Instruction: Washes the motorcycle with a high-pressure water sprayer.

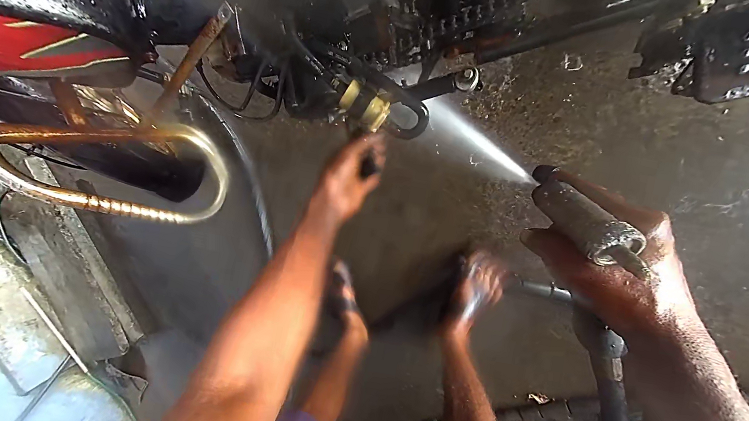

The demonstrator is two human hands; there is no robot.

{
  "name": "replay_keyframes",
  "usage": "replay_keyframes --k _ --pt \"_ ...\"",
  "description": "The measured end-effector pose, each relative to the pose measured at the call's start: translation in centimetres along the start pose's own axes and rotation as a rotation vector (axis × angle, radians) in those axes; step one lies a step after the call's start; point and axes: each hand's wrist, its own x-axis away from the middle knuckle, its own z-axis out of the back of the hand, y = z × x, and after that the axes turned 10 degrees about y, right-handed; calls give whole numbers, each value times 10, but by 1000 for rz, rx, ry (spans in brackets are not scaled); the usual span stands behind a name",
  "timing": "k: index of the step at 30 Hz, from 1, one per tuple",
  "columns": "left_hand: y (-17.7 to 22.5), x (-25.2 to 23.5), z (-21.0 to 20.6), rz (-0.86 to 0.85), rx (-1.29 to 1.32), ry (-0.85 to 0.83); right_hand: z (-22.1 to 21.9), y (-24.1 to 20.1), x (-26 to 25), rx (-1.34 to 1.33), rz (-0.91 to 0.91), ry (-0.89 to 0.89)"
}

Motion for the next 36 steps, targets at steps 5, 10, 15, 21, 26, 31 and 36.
replay_keyframes --k 5,10,15,21,26,31,36 --pt "2 8 8 -69 113 169 -10 -26 -1 153 -73 -36" --pt "24 13 4 21 236 162 -46 -93 -1 405 -216 -169" --pt "53 41 -4 -70 129 136 -92 -126 0 171 -11 -137" --pt "66 44 7 -189 -191 230 -136 -135 10 46 -131 -199" --pt "64 50 11 -102 -197 213 -138 -130 12 -3 -111 -76" --pt "62 43 -1 -97 -248 257 -144 -120 -6 -58 -142 -60" --pt "58 39 -12 -123 -308 322 -151 -114 -19 -105 -214 -97"
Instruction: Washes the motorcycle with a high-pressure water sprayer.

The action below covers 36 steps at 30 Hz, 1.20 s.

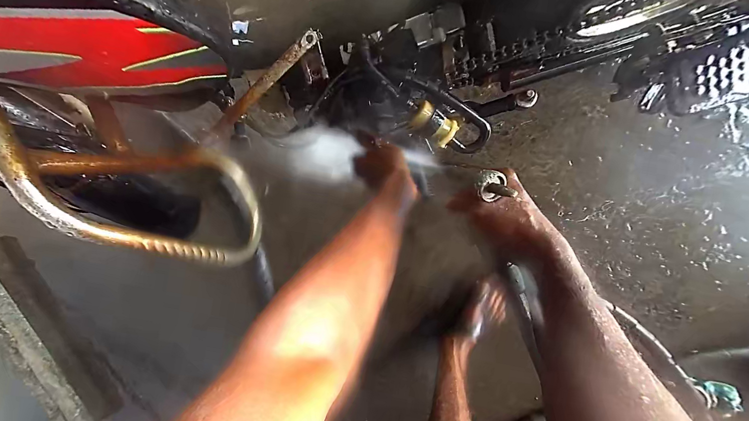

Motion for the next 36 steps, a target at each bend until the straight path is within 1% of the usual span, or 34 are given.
replay_keyframes --k 5,10,13,14,16,19,21,24,26,29,33,36 --pt "-4 3 -11 -13 -21 42 5 5 -10 -51 -16 -31" --pt "-21 -12 -4 -68 -88 69 10 9 -13 -72 22 -30" --pt "-31 -30 -3 -81 -77 129 9 21 -18 -44 85 -69" --pt "-34 -37 -4 -78 -77 176 8 26 -18 -34 97 -87" --pt "-37 -40 -2 -33 -26 212 8 29 -14 -32 120 -111" --pt "-33 -34 -7 -20 39 192 14 32 -15 -76 218 -75" --pt "-30 -31 -11 -40 37 219 14 32 -17 -83 261 -43" --pt "-27 -31 -13 -43 20 218 16 32 -22 -81 227 -57" --pt "-27 -36 -16 -42 17 252 15 33 -26 -89 202 -75" --pt "-26 -37 -18 -68 -84 252 13 33 -31 -75 196 -81" --pt "-20 -24 -18 -122 -176 220 10 37 -37 -97 181 -100" --pt "-18 -18 -17 -101 -161 229 9 40 -39 -114 168 -104"
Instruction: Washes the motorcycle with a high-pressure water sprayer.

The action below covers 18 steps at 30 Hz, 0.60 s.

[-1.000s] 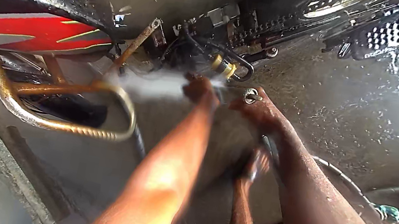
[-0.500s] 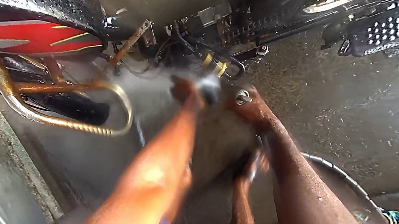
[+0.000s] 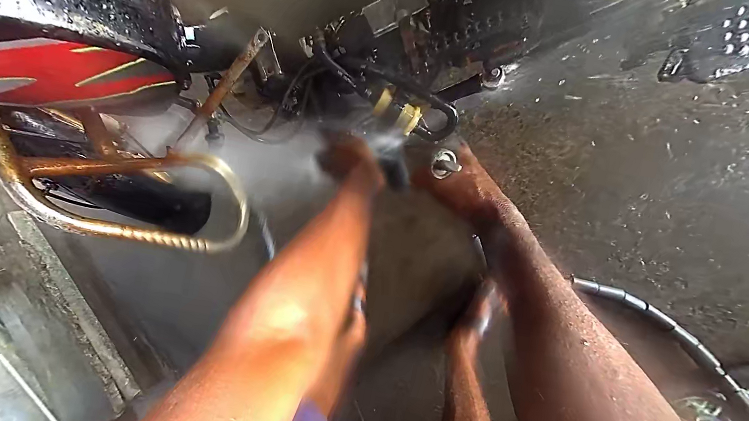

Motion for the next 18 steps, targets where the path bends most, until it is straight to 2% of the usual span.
replay_keyframes --k 4,10,18 --pt "-3 -5 6 -33 -4 -9 0 0 -3 33 -35 -10" --pt "-3 -21 0 -52 -121 62 -2 0 -4 23 -17 -4" --pt "0 -8 -2 -2 -92 31 -4 1 -9 -13 -15 -17"
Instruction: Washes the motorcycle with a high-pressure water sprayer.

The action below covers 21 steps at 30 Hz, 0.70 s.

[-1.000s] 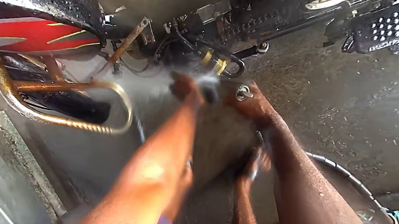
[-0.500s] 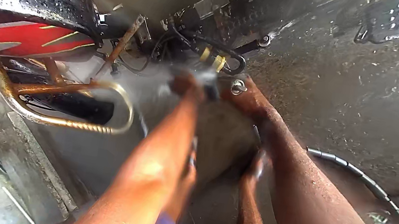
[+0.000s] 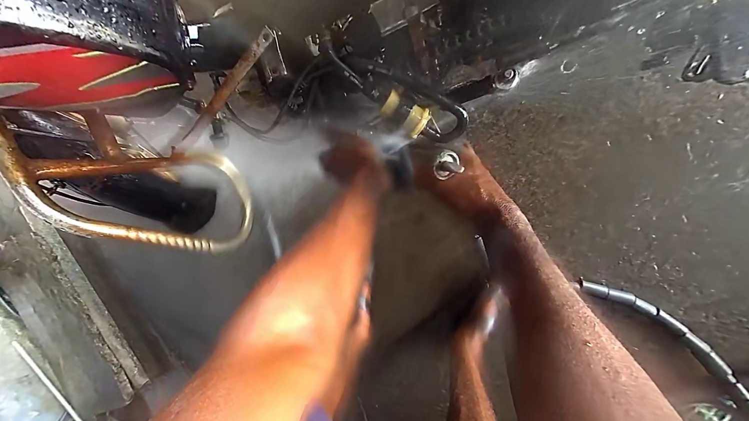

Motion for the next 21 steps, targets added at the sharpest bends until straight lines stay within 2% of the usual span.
replay_keyframes --k 6,12,17,21 --pt "-4 0 -3 90 162 33 5 6 1 7 30 -21" --pt "-13 -24 -12 -59 -51 103 10 8 5 26 24 -13" --pt "-9 -8 -11 29 130 123 13 8 9 19 -3 7" --pt "0 16 -5 -5 85 90 16 12 12 20 1 10"
